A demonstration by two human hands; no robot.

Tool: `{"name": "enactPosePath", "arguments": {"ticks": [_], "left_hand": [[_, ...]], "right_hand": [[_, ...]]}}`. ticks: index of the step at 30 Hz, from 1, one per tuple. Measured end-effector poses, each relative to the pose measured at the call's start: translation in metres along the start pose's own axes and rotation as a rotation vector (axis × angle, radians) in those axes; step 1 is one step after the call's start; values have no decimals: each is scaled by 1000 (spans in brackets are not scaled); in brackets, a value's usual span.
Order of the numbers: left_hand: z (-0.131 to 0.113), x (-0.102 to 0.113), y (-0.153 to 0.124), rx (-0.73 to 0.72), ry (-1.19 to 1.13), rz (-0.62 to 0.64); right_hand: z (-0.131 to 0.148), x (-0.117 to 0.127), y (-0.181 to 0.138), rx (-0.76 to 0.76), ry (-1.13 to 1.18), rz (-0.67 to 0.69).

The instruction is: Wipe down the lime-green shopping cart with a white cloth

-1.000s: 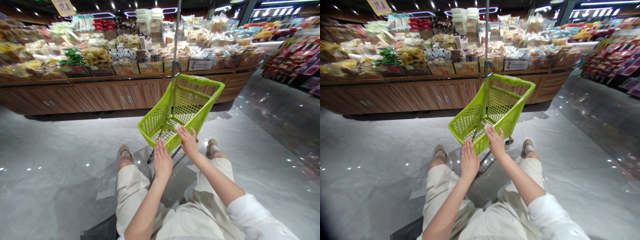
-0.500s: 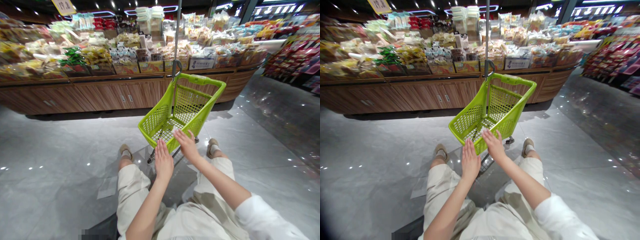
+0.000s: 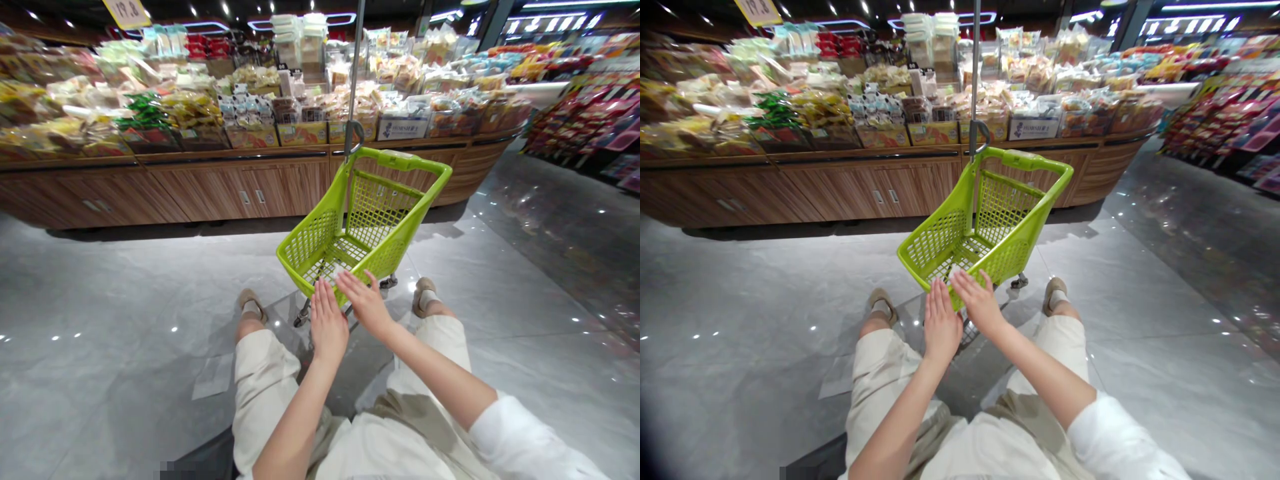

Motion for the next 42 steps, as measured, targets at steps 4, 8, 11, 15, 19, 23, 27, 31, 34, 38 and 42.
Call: {"name": "enactPosePath", "arguments": {"ticks": [4,8,11,15,19,23,27,31,34,38,42], "left_hand": [[2,1,-1,-20,12,32],[2,3,-1,-24,42,12],[0,3,-1,-13,47,-8],[-1,-2,0,-9,53,27],[2,-4,0,-10,63,80],[3,-4,0,4,56,96],[2,-2,-1,-3,48,71],[1,0,-2,-26,40,38],[1,2,-2,-25,36,18],[-1,4,-1,-24,29,12],[-1,4,0,-13,29,12]], "right_hand": [[-3,-1,-2,146,-8,35],[-85,24,29,-128,-89,-113],[-88,26,26,-188,-89,-132],[-10,8,-7,97,0,-26],[26,3,-17,173,36,-19],[21,2,-4,143,2,17],[17,1,-4,191,-68,28],[-19,7,4,217,-115,40],[-78,20,25,38,-140,-35],[-114,26,36,-192,-125,-125],[-57,9,15,-185,-32,-119]]}}
Point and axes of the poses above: each hand's wrist, its own y-axis towards the middle knuckle, its own x-axis out of the back of the hand, z = x × y, the point moved 7 cm from there along y, towards the middle knuckle, and after that the axes turned 11 degrees about -x, right-handed, at the moved point
